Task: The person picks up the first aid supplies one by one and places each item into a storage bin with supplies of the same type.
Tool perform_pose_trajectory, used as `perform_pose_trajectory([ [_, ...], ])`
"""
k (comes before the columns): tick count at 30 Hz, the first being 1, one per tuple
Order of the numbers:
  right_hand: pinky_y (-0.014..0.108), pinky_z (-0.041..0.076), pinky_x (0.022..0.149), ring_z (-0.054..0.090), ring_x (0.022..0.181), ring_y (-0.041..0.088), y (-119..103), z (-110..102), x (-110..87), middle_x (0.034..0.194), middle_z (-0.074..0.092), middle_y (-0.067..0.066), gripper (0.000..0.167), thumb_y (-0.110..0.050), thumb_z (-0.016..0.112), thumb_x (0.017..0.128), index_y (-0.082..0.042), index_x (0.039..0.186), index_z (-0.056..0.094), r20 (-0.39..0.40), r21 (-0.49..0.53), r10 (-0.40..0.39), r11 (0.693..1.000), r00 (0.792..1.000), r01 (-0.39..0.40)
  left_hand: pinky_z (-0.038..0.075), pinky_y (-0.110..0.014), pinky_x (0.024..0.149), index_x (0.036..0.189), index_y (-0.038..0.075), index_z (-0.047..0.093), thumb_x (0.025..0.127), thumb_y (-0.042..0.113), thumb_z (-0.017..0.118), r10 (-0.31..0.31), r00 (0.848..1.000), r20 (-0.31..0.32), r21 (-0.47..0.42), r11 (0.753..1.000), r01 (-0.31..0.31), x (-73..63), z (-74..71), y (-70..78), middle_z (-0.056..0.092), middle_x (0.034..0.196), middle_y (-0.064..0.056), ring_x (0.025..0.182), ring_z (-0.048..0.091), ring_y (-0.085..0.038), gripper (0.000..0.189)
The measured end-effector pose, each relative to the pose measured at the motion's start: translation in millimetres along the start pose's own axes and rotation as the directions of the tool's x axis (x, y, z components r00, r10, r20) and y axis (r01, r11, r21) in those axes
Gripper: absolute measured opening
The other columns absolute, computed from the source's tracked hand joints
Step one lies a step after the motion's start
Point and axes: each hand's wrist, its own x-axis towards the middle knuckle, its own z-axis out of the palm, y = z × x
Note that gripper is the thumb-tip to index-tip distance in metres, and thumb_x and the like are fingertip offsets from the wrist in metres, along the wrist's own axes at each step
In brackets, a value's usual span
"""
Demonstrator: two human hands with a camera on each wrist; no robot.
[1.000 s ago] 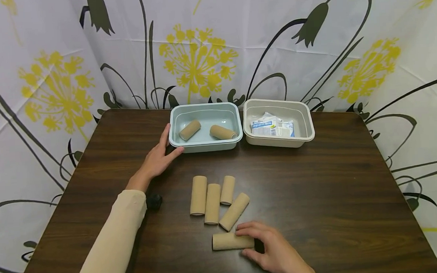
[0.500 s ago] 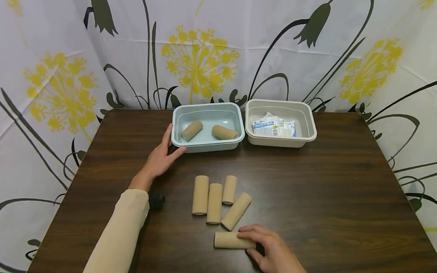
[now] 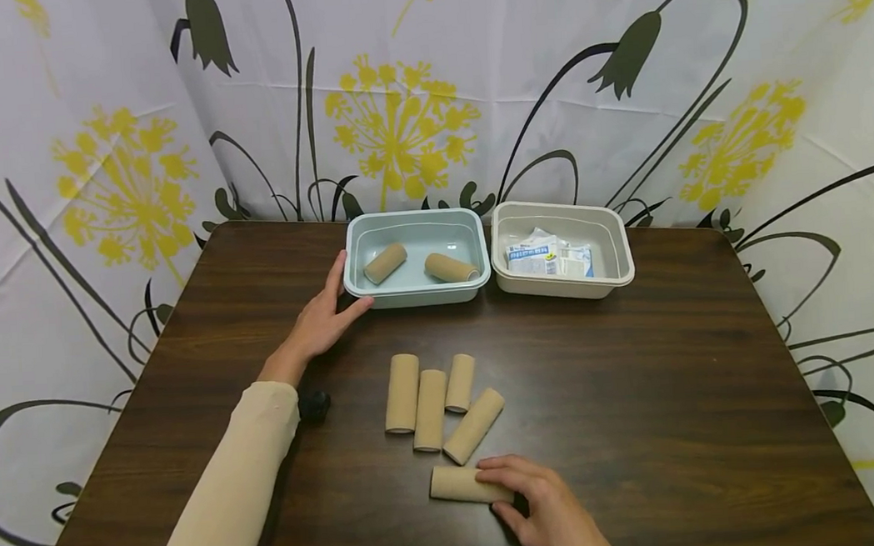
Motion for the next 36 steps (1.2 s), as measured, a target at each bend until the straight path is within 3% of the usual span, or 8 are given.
perform_pose_trajectory([
  [10,0.035,0.053,0.087,0.063,0.109,0.016,-1,-9,0.4,0.124,0.063,-0.001,0.05,0.006,0.076,0.08,-0.015,0.124,0.066,0.008,0.052,-0.038,0.998,0.999,0.037,0.015,-0.072,0.105,0.148,0.054,-0.016,0.093,0.063,0.052,0.003,1.0,0.006,0.002,1.0,-0.003,0.1,-0.5,0.3,0.021,0.16,-0.01,0.145,0.017,-0.042,0.088],
  [20,0.031,0.052,0.088,0.062,0.111,0.015,-4,-35,21.0,0.125,0.063,0.0,0.048,0.004,0.075,0.083,-0.016,0.125,0.066,0.017,0.068,-0.077,0.995,0.997,0.075,0.015,-0.072,0.105,0.149,0.054,-0.015,0.093,0.063,0.052,0.007,1.0,0.003,0.006,1.0,-0.007,1.1,1.0,-1.8,0.022,0.16,-0.009,0.145,0.017,-0.041,0.088],
  [28,0.035,0.051,0.092,0.061,0.114,0.018,3,-57,54.4,0.125,0.063,0.0,0.043,0.001,0.074,0.085,-0.014,0.124,0.066,0.002,0.042,-0.135,0.99,0.991,0.135,0.015,-0.072,0.105,0.148,0.055,-0.015,0.093,0.063,0.052,0.005,1.0,-0.003,0.0,1.0,-0.005,2.5,1.8,-4.7,0.022,0.16,-0.01,0.145,0.018,-0.041,0.087],
  [36,0.037,0.052,0.087,0.062,0.109,0.015,15,-77,105.1,0.123,0.065,0.001,0.04,0.003,0.074,0.083,-0.01,0.121,0.068,-0.057,-0.061,-0.116,0.992,0.992,0.113,0.015,-0.072,0.105,0.149,0.055,-0.015,0.092,0.064,0.052,0.003,1.0,0.002,-0.004,1.0,-0.003,2.3,0.5,-5.2,0.02,0.161,-0.009,0.145,0.018,-0.04,0.088],
])
